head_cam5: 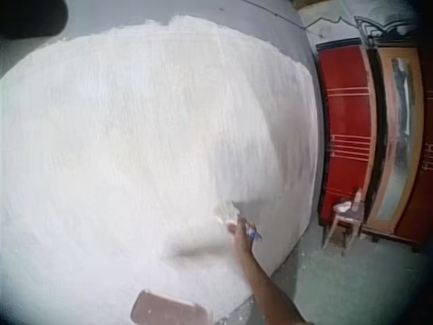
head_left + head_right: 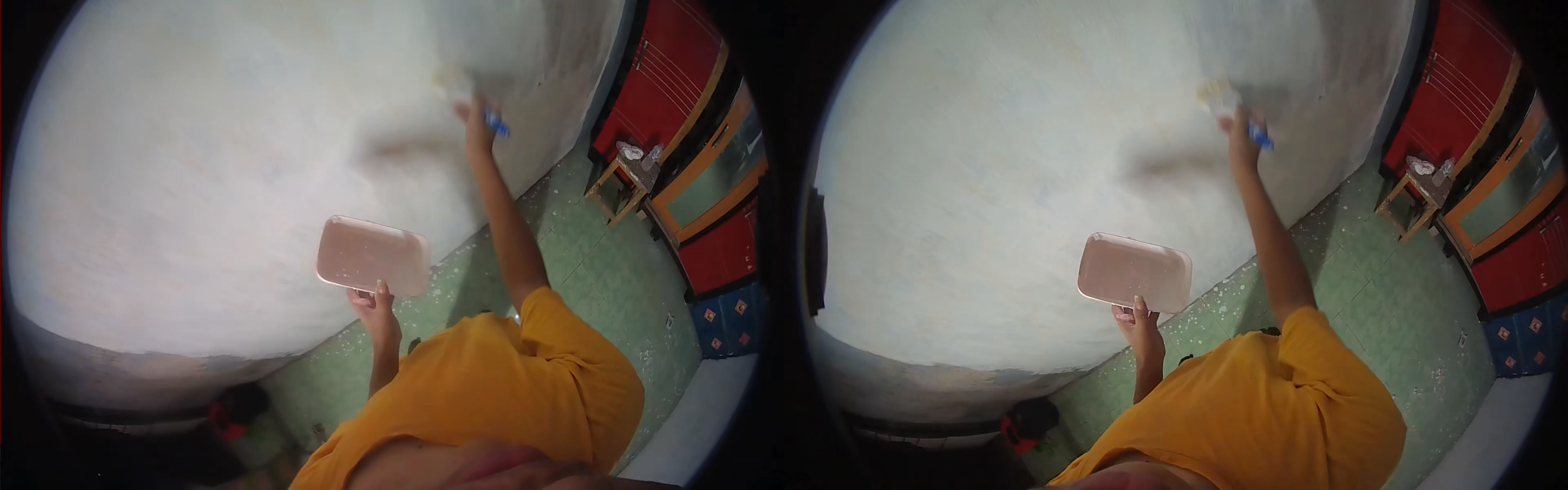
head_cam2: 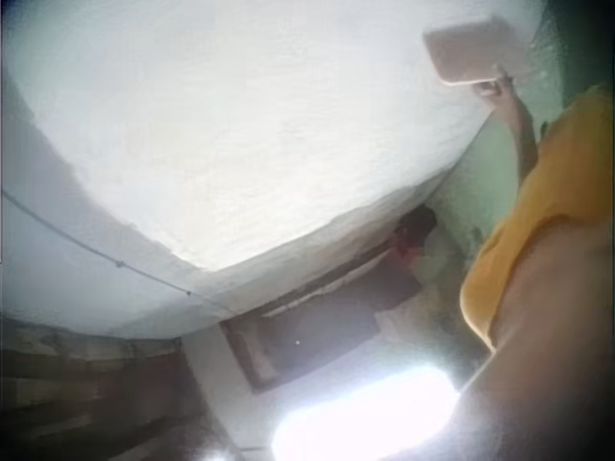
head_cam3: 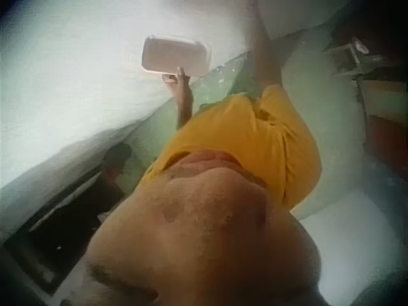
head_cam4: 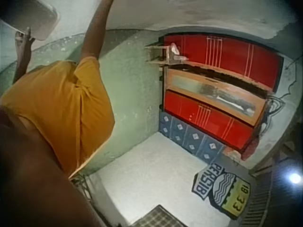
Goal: The person applies paint to an interior wall using a brush, dipping the brush into a tray held in their other hand.
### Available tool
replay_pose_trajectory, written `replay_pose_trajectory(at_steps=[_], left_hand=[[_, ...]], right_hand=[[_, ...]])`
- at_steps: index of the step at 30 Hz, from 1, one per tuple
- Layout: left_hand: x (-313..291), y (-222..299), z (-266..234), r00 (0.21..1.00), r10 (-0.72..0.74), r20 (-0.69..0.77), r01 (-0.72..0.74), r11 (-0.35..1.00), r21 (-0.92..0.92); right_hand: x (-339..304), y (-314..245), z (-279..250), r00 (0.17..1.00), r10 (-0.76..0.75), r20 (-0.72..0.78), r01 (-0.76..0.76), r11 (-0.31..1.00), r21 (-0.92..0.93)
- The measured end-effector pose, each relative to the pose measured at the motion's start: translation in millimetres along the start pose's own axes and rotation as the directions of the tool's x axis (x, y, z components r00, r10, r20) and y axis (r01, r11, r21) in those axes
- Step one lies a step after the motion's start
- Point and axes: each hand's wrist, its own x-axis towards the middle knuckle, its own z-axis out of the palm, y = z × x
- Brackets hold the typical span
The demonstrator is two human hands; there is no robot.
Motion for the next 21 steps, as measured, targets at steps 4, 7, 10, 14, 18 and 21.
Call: replay_pose_trajectory(at_steps=[4,7,10,14,18,21], left_hand=[[17,-2,13,0.999,0.046,0.008,-0.046,0.999,-0.022],[12,13,-8,0.999,0.037,0.007,-0.037,0.999,0.009],[10,20,-13,0.999,0.046,0.020,-0.046,0.999,0.023],[12,16,-5,0.996,0.084,-0.014,-0.084,0.996,0.039],[18,5,-5,0.996,0.087,0.025,-0.089,0.993,0.080],[17,4,-2,0.994,0.107,0.002,-0.107,0.991,0.086]], right_hand=[[-28,65,-72,0.979,0.159,-0.128,-0.190,0.940,-0.284],[-54,65,-60,0.971,0.201,-0.132,-0.239,0.859,-0.452],[-13,17,5,0.998,0.054,-0.035,-0.064,0.877,-0.477],[52,-104,111,0.953,-0.203,0.223,0.260,0.928,-0.266],[102,-134,160,0.876,-0.385,0.291,0.392,0.919,0.037],[71,-102,134,0.930,-0.316,0.189,0.280,0.940,0.194]])
